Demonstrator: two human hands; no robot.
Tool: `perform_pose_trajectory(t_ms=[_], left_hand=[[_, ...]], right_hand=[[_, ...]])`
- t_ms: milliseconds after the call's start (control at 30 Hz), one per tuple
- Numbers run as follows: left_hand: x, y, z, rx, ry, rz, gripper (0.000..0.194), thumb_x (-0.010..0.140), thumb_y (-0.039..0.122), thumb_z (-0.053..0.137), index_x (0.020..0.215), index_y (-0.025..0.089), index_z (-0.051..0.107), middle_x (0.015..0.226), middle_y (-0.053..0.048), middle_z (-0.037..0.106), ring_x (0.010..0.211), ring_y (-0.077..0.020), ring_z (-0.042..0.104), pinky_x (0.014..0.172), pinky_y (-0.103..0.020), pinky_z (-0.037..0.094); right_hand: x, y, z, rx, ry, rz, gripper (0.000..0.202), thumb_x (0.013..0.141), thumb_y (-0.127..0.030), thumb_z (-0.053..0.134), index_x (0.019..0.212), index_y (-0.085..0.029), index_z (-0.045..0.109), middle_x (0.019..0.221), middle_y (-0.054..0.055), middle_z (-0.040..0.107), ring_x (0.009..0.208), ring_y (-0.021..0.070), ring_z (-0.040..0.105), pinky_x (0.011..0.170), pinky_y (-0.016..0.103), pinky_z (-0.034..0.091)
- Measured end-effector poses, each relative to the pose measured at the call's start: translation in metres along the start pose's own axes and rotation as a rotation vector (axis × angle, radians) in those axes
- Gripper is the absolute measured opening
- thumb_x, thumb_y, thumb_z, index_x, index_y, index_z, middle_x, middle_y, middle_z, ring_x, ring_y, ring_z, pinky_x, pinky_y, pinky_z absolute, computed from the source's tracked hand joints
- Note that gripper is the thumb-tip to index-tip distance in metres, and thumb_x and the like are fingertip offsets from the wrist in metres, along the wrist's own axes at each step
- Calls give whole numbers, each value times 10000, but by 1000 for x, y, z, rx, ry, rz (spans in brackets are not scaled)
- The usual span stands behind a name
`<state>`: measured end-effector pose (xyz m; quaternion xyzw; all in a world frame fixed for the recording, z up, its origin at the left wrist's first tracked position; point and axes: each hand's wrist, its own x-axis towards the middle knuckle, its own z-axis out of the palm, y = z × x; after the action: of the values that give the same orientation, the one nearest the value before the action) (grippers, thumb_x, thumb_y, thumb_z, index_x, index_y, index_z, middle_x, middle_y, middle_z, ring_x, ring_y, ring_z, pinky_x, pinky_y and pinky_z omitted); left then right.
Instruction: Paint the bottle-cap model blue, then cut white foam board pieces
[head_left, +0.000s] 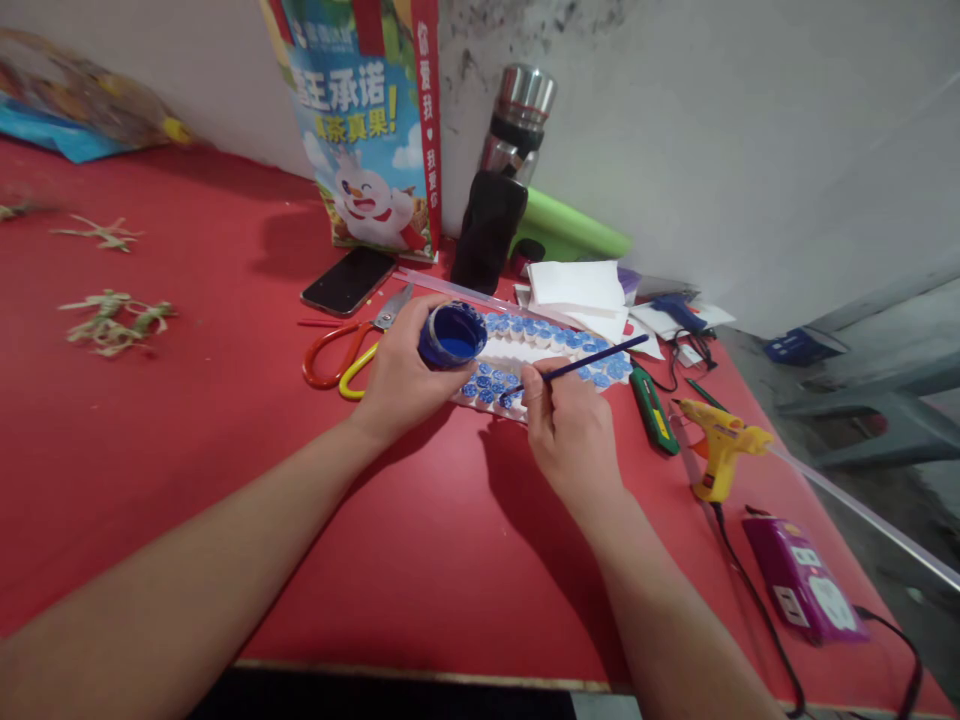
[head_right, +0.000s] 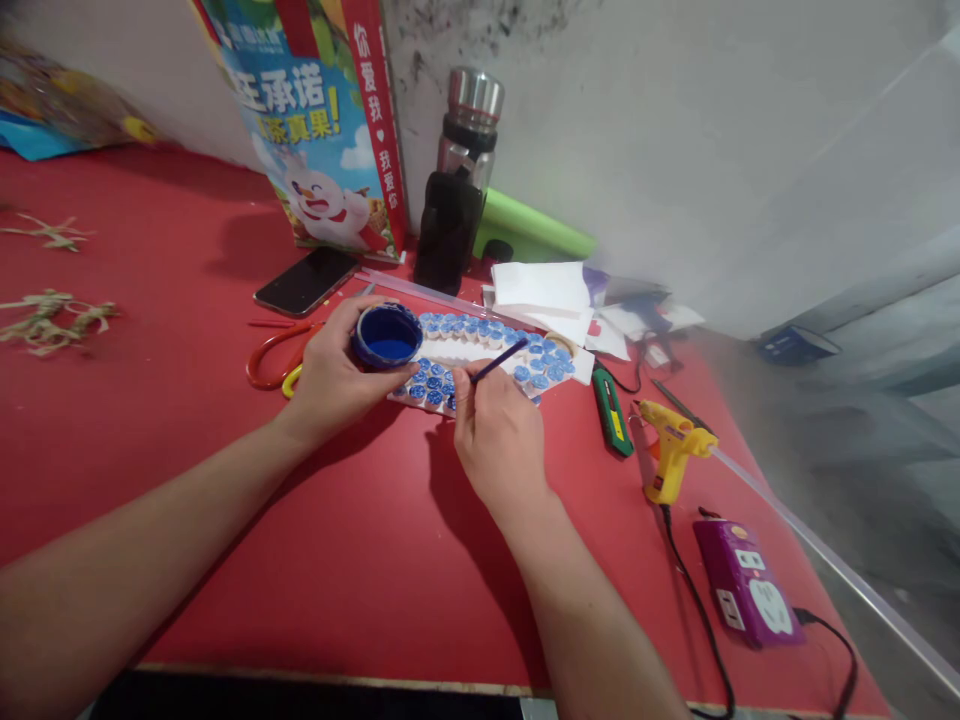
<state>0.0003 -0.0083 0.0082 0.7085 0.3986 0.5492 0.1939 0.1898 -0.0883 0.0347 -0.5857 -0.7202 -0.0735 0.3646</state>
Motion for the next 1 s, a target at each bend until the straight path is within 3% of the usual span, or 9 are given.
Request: perform_pose_trajectory(t_ms=[1000], left_hand=[[0, 2, 0, 15, -14, -8, 545, 726, 238, 852, 1213, 243, 608, 1263, -77, 708, 1199, -298, 676, 1105, -482, 538]], right_hand=[[1, -2, -3, 40, -58, 39, 349, 1101, -410, 417, 981, -186, 655, 713, 46, 675, 656, 201, 622, 643, 320, 414]])
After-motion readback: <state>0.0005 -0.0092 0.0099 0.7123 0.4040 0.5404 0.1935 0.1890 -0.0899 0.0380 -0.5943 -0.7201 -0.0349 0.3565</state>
